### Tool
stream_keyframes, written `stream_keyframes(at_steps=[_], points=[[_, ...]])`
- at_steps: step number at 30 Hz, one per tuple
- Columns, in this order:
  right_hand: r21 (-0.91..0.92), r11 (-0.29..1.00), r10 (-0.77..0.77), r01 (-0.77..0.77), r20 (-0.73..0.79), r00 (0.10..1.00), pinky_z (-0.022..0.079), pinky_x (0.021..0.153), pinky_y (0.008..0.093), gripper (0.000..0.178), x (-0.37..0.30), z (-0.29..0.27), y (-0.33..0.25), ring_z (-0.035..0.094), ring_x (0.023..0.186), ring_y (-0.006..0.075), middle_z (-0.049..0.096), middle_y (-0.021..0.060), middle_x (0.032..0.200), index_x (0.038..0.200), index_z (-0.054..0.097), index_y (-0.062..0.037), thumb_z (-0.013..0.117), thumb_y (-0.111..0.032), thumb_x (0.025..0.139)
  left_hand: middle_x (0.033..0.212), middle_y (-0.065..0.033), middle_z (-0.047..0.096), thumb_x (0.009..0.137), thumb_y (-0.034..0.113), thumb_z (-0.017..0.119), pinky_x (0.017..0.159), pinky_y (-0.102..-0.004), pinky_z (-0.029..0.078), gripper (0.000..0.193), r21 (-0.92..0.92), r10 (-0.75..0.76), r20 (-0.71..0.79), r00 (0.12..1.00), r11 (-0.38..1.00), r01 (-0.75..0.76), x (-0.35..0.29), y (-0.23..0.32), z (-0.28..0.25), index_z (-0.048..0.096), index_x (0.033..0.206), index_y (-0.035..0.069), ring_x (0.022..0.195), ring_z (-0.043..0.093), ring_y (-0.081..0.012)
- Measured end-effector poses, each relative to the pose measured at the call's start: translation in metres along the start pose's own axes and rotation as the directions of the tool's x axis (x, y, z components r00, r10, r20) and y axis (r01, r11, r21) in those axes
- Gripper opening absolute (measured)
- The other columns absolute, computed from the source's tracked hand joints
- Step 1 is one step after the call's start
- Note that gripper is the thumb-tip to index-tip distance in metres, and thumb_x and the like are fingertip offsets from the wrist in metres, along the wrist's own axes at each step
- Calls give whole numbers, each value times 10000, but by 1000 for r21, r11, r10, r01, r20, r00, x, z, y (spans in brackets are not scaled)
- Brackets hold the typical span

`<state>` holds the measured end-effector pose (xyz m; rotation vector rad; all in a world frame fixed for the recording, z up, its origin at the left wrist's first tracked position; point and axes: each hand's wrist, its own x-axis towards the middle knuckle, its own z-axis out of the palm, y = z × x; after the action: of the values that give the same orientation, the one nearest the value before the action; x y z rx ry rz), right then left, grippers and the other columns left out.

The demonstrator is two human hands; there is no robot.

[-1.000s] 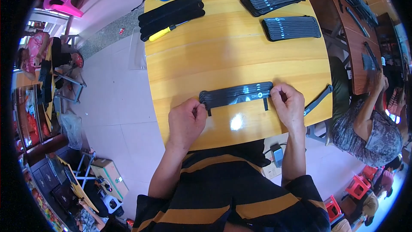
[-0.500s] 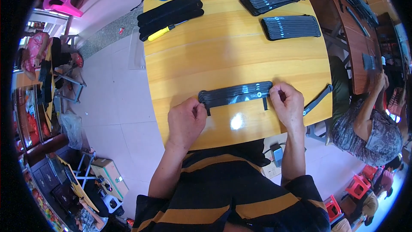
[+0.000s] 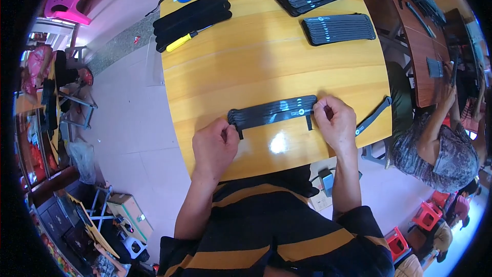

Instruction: Assembling black straps with plastic components at a workshop table using a hand tool.

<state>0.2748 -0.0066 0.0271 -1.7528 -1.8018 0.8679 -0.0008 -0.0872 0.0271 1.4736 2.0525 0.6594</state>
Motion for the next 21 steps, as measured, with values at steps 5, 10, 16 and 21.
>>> stream_keyframes(at_steps=[5,10,16,21], points=[[-31,999,-6,5,-25,1000,512,616,386,119,-1,0,-2,660,649,277,657,136,729,830,663,-41,701,-140,882,650,-176,639,882,122,669,564,-431,526,178,-15,17,-21,1000,1000,-18,0,-2,1,623,737,31,589,649,-362],[-31,1000,3,-3,-21,1000,518,628,392,112,-1,1,-3,666,663,290,665,136,737,826,660,-44,703,-134,876,652,-181,640,882,130,665,566,-447,527,177,26,15,2,1000,1000,-15,0,-3,2,628,737,37,597,653,-371],[-51,999,-17,15,-36,999,521,625,396,105,-1,3,-1,664,662,293,663,131,737,828,653,-50,705,-129,876,671,-200,641,902,160,634,589,-495,522,188,67,41,24,999,997,-42,3,1,-1,633,752,46,627,648,-420],[-51,999,-1,-1,-28,1000,519,620,404,108,-1,1,-2,664,662,296,656,131,740,833,650,-53,702,-136,880,695,-210,639,908,171,616,611,-515,516,188,82,-2,91,996,997,-6,6,3,-7,629,769,46,660,637,-445]])
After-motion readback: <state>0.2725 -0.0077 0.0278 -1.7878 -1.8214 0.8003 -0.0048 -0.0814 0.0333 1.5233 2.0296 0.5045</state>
